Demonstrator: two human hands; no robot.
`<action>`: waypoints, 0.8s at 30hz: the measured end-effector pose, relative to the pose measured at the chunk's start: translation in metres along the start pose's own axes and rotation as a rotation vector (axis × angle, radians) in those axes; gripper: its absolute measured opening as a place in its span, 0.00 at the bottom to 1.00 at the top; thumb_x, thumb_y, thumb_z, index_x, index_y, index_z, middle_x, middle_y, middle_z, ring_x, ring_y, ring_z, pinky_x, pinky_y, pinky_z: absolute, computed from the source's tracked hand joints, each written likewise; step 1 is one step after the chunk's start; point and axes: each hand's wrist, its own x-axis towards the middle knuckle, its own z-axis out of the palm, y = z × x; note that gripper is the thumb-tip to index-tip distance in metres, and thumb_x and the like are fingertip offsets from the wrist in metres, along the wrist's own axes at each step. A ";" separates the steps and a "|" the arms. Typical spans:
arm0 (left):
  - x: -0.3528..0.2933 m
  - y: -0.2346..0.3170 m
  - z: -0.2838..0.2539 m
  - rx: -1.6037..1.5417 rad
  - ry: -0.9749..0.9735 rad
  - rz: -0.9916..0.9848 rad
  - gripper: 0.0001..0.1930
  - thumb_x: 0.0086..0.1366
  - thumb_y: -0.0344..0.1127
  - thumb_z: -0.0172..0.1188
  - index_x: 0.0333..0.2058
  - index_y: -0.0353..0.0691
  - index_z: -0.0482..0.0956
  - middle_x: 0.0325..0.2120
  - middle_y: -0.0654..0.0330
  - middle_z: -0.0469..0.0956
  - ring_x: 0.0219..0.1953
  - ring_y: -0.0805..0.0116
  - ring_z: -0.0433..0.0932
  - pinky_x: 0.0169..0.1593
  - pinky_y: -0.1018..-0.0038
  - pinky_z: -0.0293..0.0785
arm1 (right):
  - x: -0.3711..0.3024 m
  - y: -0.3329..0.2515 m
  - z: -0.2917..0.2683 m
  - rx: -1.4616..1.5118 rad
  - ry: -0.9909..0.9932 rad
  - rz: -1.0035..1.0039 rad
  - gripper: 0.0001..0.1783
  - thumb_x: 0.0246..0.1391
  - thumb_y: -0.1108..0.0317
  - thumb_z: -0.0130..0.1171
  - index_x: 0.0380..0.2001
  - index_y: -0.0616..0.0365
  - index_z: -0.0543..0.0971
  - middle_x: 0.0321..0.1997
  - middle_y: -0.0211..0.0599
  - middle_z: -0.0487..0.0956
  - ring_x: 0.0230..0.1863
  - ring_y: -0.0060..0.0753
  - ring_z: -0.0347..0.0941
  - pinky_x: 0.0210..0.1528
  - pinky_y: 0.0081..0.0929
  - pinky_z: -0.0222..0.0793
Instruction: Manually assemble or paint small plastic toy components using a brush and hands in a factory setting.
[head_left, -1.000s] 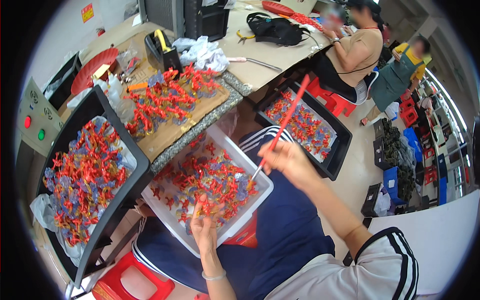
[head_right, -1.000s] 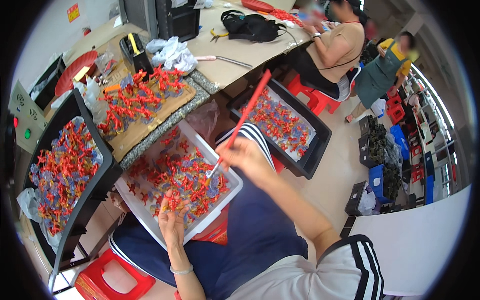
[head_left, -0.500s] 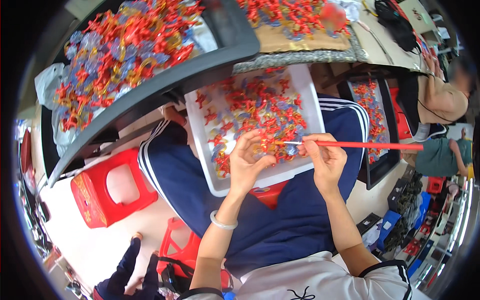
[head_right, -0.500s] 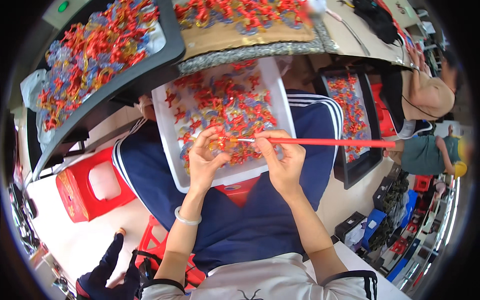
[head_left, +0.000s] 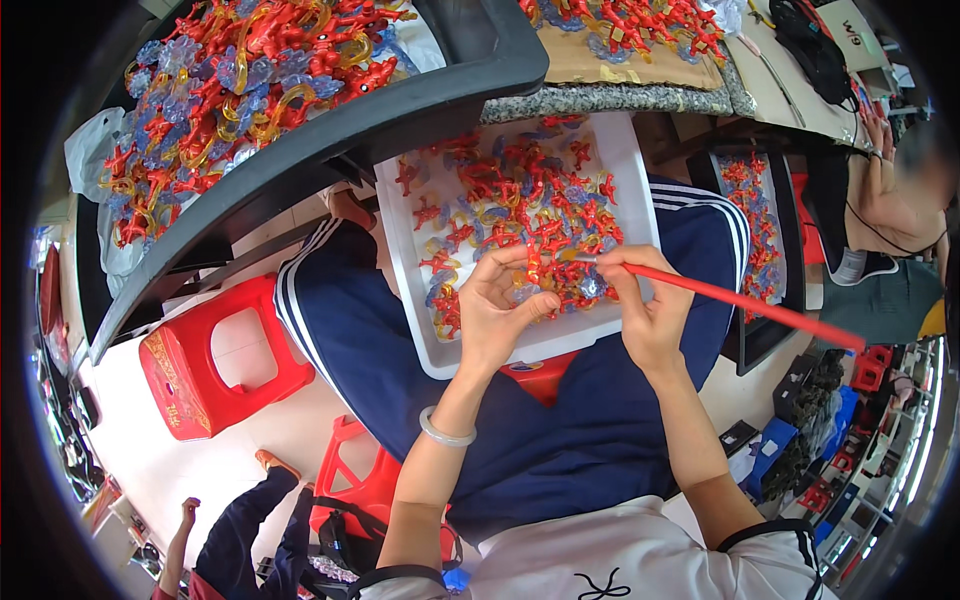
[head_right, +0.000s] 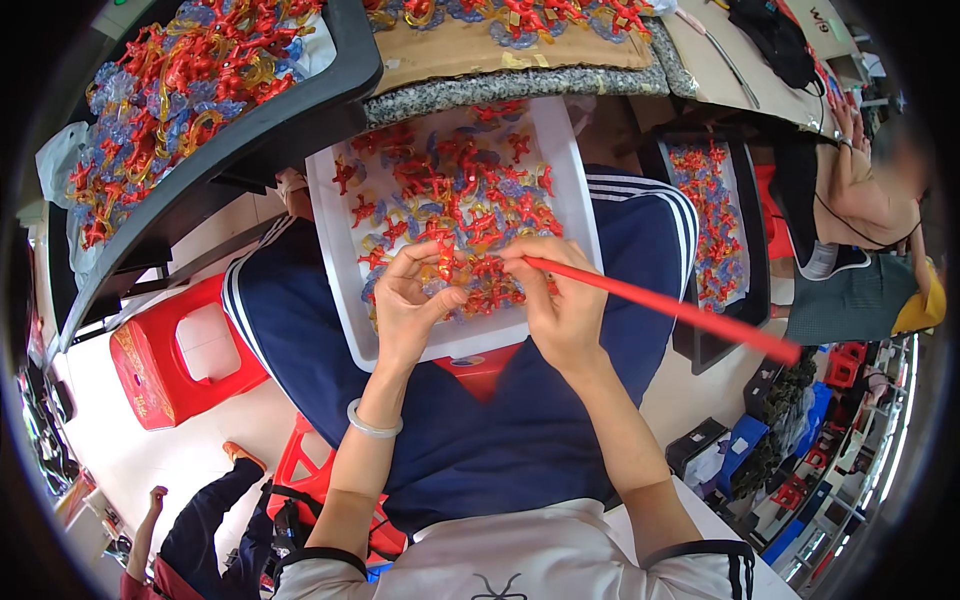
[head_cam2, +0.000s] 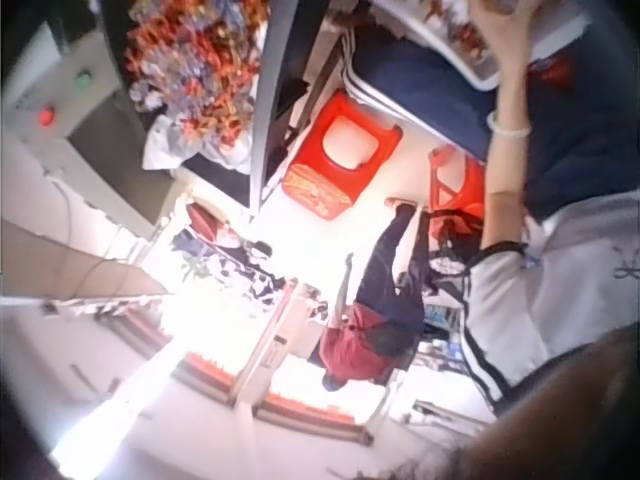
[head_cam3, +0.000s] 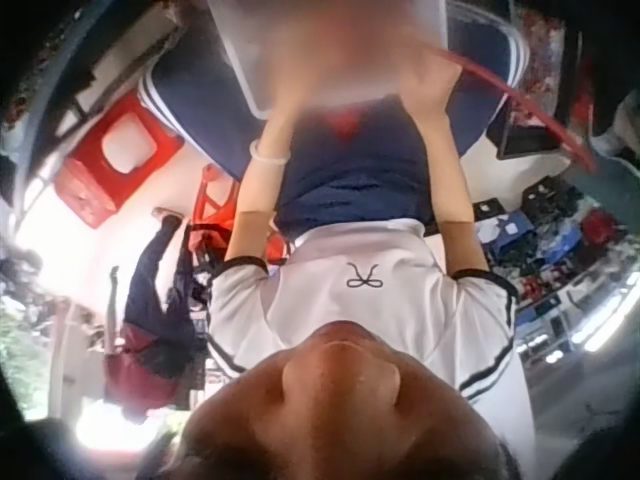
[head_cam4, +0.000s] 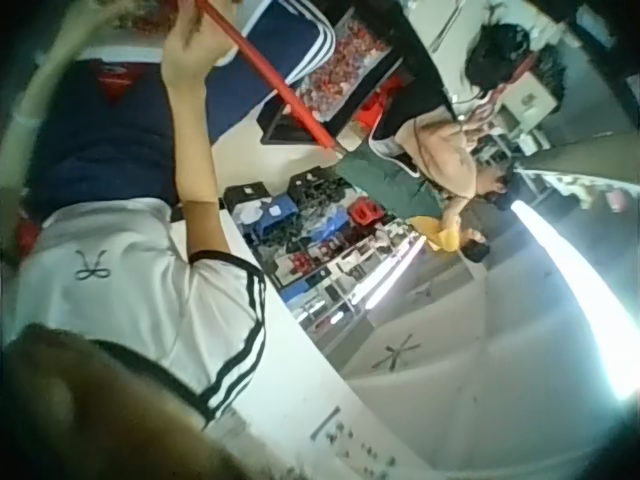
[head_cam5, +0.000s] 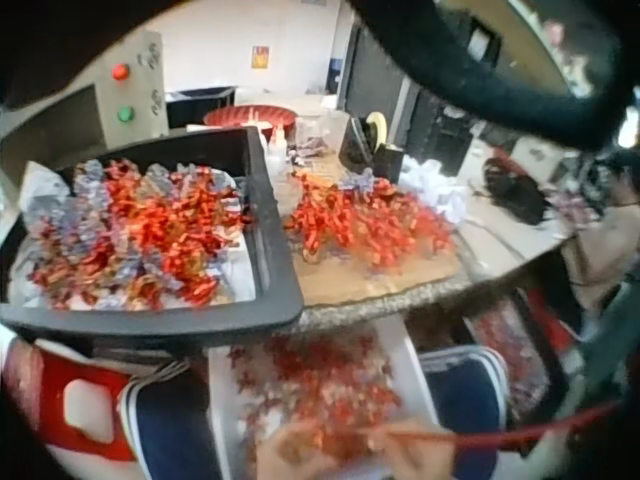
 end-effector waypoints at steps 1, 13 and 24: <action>0.001 -0.002 -0.001 0.038 -0.001 0.034 0.29 0.50 0.20 0.72 0.50 0.30 0.69 0.44 0.55 0.76 0.46 0.68 0.76 0.46 0.74 0.80 | -0.002 -0.005 0.002 0.184 0.015 0.062 0.05 0.52 0.80 0.61 0.33 0.63 0.80 0.33 0.38 0.81 0.31 0.32 0.76 0.35 0.25 0.70; -0.001 -0.002 -0.001 0.108 -0.028 0.013 0.31 0.46 0.23 0.76 0.49 0.32 0.71 0.43 0.57 0.78 0.46 0.71 0.77 0.51 0.75 0.75 | 0.002 -0.003 0.000 0.374 -0.002 0.225 0.02 0.54 0.77 0.60 0.32 0.65 0.80 0.32 0.38 0.82 0.34 0.27 0.78 0.38 0.22 0.71; -0.001 -0.002 0.000 0.315 -0.004 0.168 0.33 0.40 0.30 0.80 0.45 0.35 0.73 0.37 0.64 0.75 0.38 0.75 0.74 0.45 0.76 0.73 | 0.003 0.008 -0.007 0.106 -0.132 -0.060 0.02 0.53 0.78 0.61 0.31 0.63 0.81 0.32 0.37 0.81 0.33 0.27 0.76 0.39 0.22 0.70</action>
